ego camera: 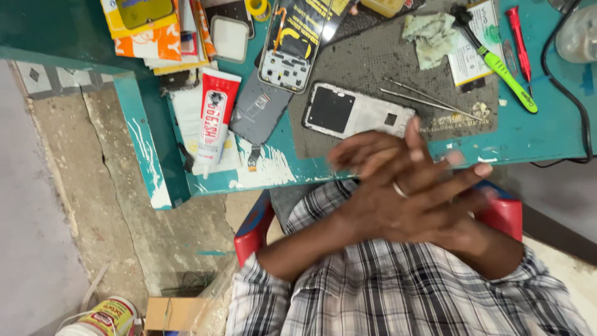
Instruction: The person holds a disassembled phone frame and scrapes old adhesive residue from its edges with a small blade. They then brush debris off the frame with a brush and apply adhesive from a tube around the frame's inner edge, rotating the frame as they work.
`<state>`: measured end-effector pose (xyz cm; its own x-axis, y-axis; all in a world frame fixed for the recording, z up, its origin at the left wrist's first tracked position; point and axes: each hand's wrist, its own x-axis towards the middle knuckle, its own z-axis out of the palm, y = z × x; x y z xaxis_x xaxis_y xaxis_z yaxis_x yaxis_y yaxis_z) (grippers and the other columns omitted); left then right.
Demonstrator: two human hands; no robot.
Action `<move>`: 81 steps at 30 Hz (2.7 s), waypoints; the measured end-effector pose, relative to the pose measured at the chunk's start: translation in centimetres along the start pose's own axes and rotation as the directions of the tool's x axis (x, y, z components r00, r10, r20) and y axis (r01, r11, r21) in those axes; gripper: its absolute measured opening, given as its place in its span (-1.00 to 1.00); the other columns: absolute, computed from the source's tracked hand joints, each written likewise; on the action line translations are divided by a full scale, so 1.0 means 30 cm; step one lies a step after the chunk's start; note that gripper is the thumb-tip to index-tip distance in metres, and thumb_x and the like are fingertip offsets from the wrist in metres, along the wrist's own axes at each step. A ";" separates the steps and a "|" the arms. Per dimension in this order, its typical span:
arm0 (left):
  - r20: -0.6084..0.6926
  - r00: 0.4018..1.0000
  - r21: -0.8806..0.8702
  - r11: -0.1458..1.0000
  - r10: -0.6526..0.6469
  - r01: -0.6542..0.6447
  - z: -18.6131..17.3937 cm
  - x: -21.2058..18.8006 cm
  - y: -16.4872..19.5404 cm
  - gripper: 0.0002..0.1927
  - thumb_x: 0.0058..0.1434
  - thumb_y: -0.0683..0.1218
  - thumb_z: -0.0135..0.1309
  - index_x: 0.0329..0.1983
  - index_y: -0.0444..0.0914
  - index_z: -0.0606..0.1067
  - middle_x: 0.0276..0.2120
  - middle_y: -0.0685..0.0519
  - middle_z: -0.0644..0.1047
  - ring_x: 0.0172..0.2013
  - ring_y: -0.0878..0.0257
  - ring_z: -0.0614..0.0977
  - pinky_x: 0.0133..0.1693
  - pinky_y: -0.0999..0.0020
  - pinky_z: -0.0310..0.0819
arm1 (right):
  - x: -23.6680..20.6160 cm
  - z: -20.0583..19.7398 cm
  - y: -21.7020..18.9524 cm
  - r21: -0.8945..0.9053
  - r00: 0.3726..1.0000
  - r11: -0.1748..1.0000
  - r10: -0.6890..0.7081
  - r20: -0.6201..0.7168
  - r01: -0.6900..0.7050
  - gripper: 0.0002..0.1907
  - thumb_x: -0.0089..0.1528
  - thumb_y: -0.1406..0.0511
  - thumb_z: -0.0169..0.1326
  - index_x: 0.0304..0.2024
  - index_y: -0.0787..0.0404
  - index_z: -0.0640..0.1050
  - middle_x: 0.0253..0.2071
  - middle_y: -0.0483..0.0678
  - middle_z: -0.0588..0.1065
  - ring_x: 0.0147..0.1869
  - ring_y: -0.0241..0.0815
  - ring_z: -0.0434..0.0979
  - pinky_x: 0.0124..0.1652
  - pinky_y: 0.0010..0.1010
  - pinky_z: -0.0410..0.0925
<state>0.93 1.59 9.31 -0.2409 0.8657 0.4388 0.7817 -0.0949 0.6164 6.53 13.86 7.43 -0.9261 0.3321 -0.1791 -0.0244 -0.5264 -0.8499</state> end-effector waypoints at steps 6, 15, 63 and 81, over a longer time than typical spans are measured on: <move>0.162 0.919 0.266 0.913 -0.358 0.309 -0.077 -0.009 -0.202 0.09 -0.08 0.62 0.04 0.45 0.00 0.28 0.50 -0.27 0.05 0.52 -0.19 -0.04 0.37 -0.53 -0.22 | -0.044 0.012 -0.052 -0.038 0.920 0.995 0.097 0.380 -0.089 -0.09 0.44 -0.27 -0.21 0.53 0.25 0.13 0.54 0.01 0.24 0.60 0.05 0.22 0.47 -0.01 0.12; -0.377 0.790 0.079 0.833 -0.483 0.547 -0.170 -0.180 -0.227 -0.08 0.17 0.03 0.44 0.43 -0.35 0.17 0.38 -0.29 0.31 0.39 -0.22 0.39 0.41 -0.04 0.28 | -0.010 -0.206 -0.171 -0.969 0.894 -0.159 -0.380 0.237 0.189 -0.83 0.33 0.45 0.33 -0.04 0.24 0.66 0.03 0.00 0.55 0.05 0.02 0.48 -0.04 -0.26 0.38; -0.289 0.811 -0.328 0.848 -0.510 0.416 -0.516 -0.218 0.030 -0.44 0.11 -0.22 0.46 0.14 -0.26 0.47 0.08 -0.08 0.62 0.10 0.10 0.68 0.09 0.25 0.62 | 0.012 -0.023 -0.100 -0.200 0.916 0.978 0.133 0.378 -0.059 -0.41 0.32 0.48 0.03 0.41 0.37 0.24 0.16 0.21 0.51 0.17 0.00 0.63 0.03 -0.21 0.59; -0.279 0.646 -0.956 0.271 -0.710 -0.115 -0.122 -0.176 -0.144 -0.84 0.64 -0.13 0.08 0.06 -0.35 0.53 0.16 -0.26 0.54 0.44 -0.12 0.39 0.47 -0.11 0.24 | -0.180 -0.154 0.060 -0.133 0.996 0.989 0.065 0.061 -0.056 -0.58 0.45 0.36 -0.05 0.29 0.53 0.40 0.05 0.28 0.56 0.02 0.03 0.66 0.06 -0.22 0.54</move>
<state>-3.29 -4.38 6.73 -0.8715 0.4895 0.0281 -0.3101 -0.5947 0.7417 13.24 14.74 4.56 -0.9469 0.2489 -0.2034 0.0783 -0.4352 -0.8969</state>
